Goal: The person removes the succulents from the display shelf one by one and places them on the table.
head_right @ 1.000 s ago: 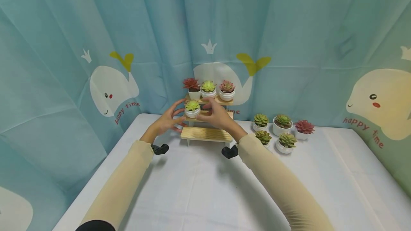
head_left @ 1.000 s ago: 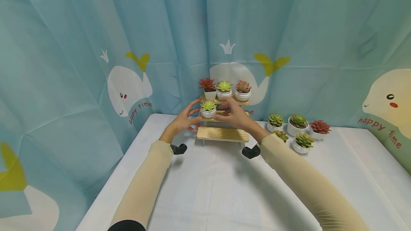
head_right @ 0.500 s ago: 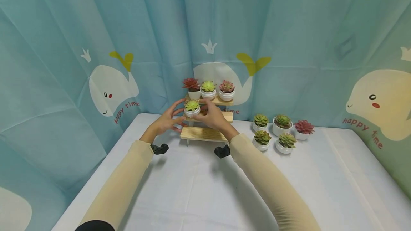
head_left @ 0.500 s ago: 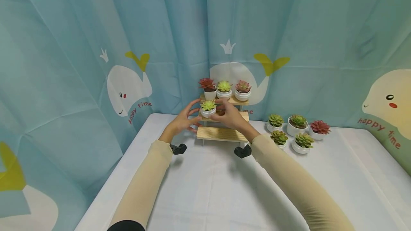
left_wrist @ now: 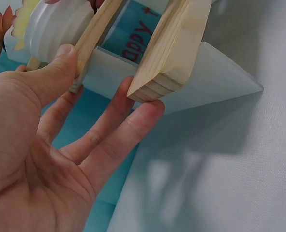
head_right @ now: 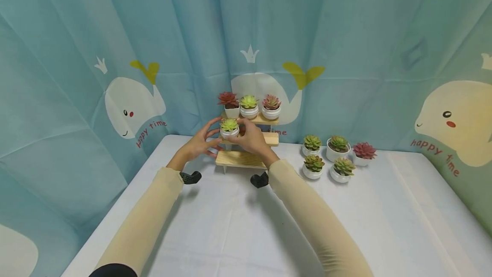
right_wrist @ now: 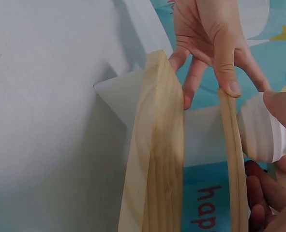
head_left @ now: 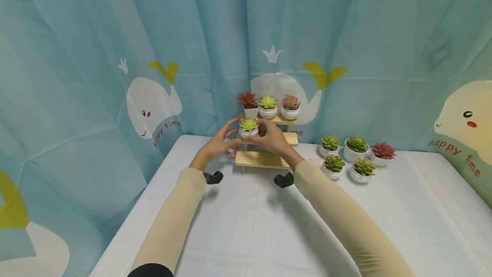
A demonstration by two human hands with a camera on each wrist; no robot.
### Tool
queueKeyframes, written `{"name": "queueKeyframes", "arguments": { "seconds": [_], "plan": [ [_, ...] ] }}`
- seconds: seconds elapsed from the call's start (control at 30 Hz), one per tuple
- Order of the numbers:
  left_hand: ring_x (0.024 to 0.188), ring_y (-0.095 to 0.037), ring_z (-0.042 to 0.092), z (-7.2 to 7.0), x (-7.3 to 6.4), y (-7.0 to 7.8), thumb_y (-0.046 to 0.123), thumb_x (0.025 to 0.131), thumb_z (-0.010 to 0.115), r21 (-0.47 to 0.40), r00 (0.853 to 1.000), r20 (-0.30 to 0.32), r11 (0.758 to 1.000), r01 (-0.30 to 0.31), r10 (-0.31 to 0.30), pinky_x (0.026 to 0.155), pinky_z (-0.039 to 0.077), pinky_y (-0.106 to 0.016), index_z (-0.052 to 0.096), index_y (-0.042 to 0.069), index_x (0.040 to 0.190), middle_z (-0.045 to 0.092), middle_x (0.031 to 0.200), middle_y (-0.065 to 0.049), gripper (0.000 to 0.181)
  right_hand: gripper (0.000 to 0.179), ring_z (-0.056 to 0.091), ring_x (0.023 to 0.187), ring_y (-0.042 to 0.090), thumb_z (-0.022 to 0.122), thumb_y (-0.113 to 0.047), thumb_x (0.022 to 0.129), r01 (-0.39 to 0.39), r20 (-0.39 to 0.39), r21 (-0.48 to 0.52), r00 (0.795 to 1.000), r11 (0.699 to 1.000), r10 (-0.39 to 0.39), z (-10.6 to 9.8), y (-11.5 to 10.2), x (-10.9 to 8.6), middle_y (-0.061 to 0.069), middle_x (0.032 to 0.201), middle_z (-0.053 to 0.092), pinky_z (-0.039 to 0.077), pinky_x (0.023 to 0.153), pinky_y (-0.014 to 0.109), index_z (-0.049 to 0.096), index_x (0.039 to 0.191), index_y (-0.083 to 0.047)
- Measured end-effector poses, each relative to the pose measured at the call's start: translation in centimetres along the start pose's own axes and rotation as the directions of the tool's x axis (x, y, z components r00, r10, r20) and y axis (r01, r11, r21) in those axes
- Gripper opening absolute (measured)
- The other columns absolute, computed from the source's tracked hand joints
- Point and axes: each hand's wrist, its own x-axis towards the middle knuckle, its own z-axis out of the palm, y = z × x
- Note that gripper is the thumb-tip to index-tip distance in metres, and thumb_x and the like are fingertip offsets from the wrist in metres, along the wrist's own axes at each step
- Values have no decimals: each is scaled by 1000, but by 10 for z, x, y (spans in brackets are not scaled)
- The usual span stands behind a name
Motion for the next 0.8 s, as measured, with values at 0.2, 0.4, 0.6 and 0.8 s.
{"name": "queueKeyframes", "arguments": {
  "seconds": [0.2,0.4,0.6,0.8],
  "plan": [
    [110,-48,66,0,0,0,15,104,63,-3,1000,1,1000,-4,4,79,60,-57,19,42,163,21,169,-14,78,65,65,115,32,80,-28,92,-1,-28,-15,1000,1000,0,3,1,2,20,125,67,56,94,46,51,143,0],
    [109,-48,66,0,0,0,14,104,63,-7,1000,3,1000,-6,6,80,60,-57,19,42,163,21,169,-14,79,64,65,114,32,79,-28,93,-10,-33,-25,999,1000,10,3,-1,0,19,125,66,56,94,47,51,143,-1],
    [108,-47,67,1,-1,1,14,105,63,-3,1000,6,1000,-12,12,79,60,-56,18,42,163,21,169,-14,79,64,65,115,32,79,-28,93,-5,-35,-41,999,999,4,3,-1,1,20,126,66,55,94,47,51,144,0],
    [108,-46,67,1,-1,0,13,104,62,-8,1000,6,1000,-9,9,78,60,-55,18,42,163,22,168,-14,79,65,64,117,31,79,-30,93,-17,-35,-37,999,999,15,3,1,1,18,128,65,55,96,46,51,144,-1]
  ]
}}
